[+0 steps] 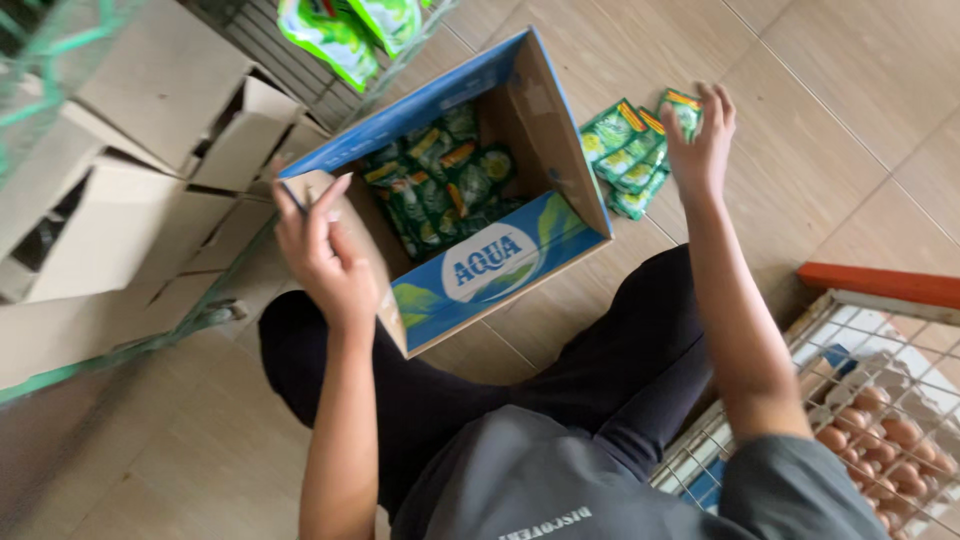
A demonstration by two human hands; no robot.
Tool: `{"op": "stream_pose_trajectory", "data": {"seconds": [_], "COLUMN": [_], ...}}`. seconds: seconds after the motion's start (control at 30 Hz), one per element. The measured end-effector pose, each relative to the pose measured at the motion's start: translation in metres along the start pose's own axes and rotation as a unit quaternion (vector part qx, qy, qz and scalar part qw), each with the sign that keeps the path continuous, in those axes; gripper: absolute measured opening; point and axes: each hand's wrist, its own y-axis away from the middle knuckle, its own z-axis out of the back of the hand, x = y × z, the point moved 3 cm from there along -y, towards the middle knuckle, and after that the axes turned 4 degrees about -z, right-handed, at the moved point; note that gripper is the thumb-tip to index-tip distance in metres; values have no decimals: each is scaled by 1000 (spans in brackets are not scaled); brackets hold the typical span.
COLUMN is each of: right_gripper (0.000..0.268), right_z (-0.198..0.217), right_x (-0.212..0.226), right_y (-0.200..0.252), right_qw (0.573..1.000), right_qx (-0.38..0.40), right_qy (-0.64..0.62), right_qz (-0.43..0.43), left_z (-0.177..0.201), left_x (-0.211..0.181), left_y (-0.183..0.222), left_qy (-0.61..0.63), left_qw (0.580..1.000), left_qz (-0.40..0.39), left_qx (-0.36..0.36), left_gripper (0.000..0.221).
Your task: The person sits on the floor and takes packets of Sunlight dish soap from a cardboard box. They place the packets onto a wire shelf, arranging them in rows. The person also wipes the packets with a cloth before placing them on the shelf.
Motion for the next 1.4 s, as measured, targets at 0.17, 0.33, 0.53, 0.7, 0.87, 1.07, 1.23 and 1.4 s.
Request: {"op": "stream_pose_trajectory", "data": {"seconds": [0.17,0.33,0.53,0.7,0.87,1.07,1.23,1.4], "right_gripper": [70,91,48,26,30,43,44,46], "right_z": [40,33,7,5,36,69,77,87], "right_x": [164,245,227,205,199,199,209,201], "right_y": [132,174,174,174,163,145,141,134], "right_qw": [945,854,815,832,909,950,968,988], "right_qx": [132,148,227,226,157,97,79,78], "right_qy": [16,114,202,193,104,112,85,-17], "right_qz": [299,485,493,469,372,273,222,132], "left_z": [-4,-9,-13,-8,-1,-92,-199,-224], "left_x": [11,18,24,23,46,189,270,245], "left_y": [-13,-9,-11,-30,-18,86,195,200], "left_qy": [-13,-45,-82,61,166,177,376,461], "left_qw": [1000,999,996,998,981,946,637,691], "left_qz": [-26,-24,-45,-7,-45,273,662,543], "left_qx": [-6,7,7,-14,-94,2,123,120], "left_gripper": [64,72,73,52,38,64,72,71]}}
